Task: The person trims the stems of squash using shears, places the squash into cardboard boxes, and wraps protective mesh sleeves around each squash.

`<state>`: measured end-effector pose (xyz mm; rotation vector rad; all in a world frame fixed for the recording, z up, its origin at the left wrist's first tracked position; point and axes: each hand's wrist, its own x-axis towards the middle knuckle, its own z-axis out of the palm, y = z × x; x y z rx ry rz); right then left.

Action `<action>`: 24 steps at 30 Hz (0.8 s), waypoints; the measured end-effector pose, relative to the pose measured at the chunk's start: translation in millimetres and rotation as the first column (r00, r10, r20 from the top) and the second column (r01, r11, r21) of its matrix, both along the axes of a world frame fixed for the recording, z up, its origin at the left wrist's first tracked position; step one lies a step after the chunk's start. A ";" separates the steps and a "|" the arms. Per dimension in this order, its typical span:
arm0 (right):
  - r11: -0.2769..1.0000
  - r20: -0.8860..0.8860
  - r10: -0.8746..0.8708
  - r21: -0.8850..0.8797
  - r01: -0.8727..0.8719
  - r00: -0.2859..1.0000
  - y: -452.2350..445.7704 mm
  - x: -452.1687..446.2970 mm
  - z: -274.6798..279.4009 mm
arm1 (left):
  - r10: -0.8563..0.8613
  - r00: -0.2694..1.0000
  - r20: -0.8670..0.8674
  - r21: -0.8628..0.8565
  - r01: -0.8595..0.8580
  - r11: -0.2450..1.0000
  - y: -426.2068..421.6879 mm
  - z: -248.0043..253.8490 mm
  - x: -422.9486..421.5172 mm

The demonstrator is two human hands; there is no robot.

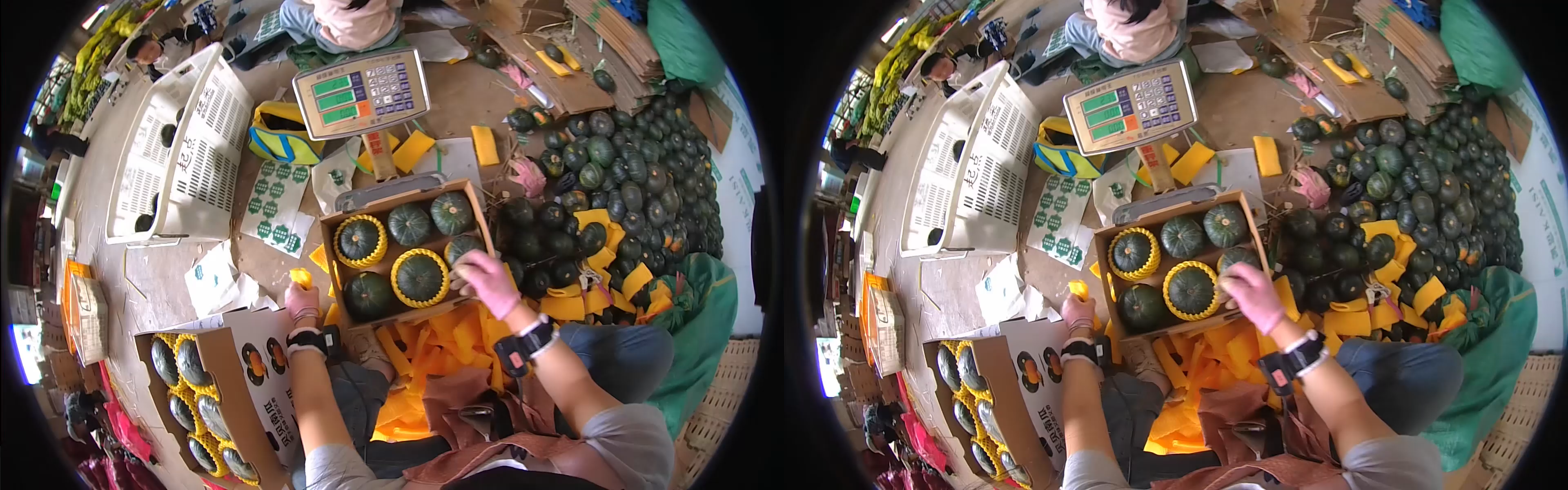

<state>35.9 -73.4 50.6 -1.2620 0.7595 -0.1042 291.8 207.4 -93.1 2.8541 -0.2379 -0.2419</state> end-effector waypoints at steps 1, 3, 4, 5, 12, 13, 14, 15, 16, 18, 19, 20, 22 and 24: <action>0.999 0.017 0.043 0.031 -0.043 0.999 7.6 4.1 2.7 | -0.019 0.992 0.127 -0.065 0.027 0.998 -4.7 15.5 -2.1; 0.986 0.027 0.166 -0.010 -0.166 0.986 30.0 12.8 12.6 | -0.176 0.961 0.213 -0.253 0.228 0.940 -30.3 70.1 -23.4; 0.971 0.079 0.237 0.011 -0.238 0.968 38.1 15.4 12.9 | -0.250 0.932 0.263 -0.326 0.330 0.886 -43.0 103.1 -43.5; 0.949 0.132 0.307 0.027 -0.313 0.943 44.1 16.5 15.0 | -0.414 0.850 0.327 -0.318 0.511 0.799 -56.8 137.8 -68.6; 0.831 0.358 0.440 -0.510 -0.222 0.823 52.0 -20.5 59.7 | -0.738 0.667 0.101 -0.762 0.529 0.374 -81.0 224.4 -210.2; 0.819 0.348 0.468 -0.515 -0.252 0.812 45.1 -32.1 64.1 | -0.776 0.630 0.025 -0.917 0.324 0.233 -82.9 225.7 -228.1; 0.831 0.353 0.472 -0.484 -0.273 0.808 43.3 -45.1 73.0 | -0.801 0.594 -0.072 -0.971 0.142 0.192 -81.2 217.8 -243.0; 0.837 0.321 0.429 -0.492 -0.239 0.844 44.7 -57.3 78.0 | -0.824 0.542 -0.162 -0.986 -0.056 0.157 -83.5 217.2 -257.6; 0.828 0.355 0.376 -0.543 -0.138 0.856 49.9 -63.2 74.3 | -0.749 0.655 -0.103 -0.981 0.057 0.186 -89.1 217.9 -272.2; 0.864 0.390 0.272 -0.501 -0.046 0.880 56.7 -75.9 71.4 | -0.683 0.709 -0.176 -0.982 -0.076 0.175 -94.1 220.2 -292.0; 0.907 0.384 0.225 -0.417 -0.049 0.895 53.4 -82.0 71.6 | -0.650 0.729 -0.215 -0.975 -0.129 0.179 -96.2 226.2 -298.7; 0.946 0.474 0.220 -0.316 -0.068 0.853 48.0 -91.8 73.1 | -0.639 0.734 -0.230 -0.972 -0.136 0.194 -96.9 234.5 -305.0; 0.966 0.532 0.226 -0.230 -0.118 0.816 39.7 -111.5 85.1 | -0.615 0.729 -0.299 -0.954 -0.246 0.172 -94.9 241.1 -314.4; 0.959 0.498 0.233 -0.263 -0.110 0.835 32.2 -124.0 82.9 | -0.577 0.776 -0.255 -0.954 -0.298 0.021 -98.0 232.5 -322.9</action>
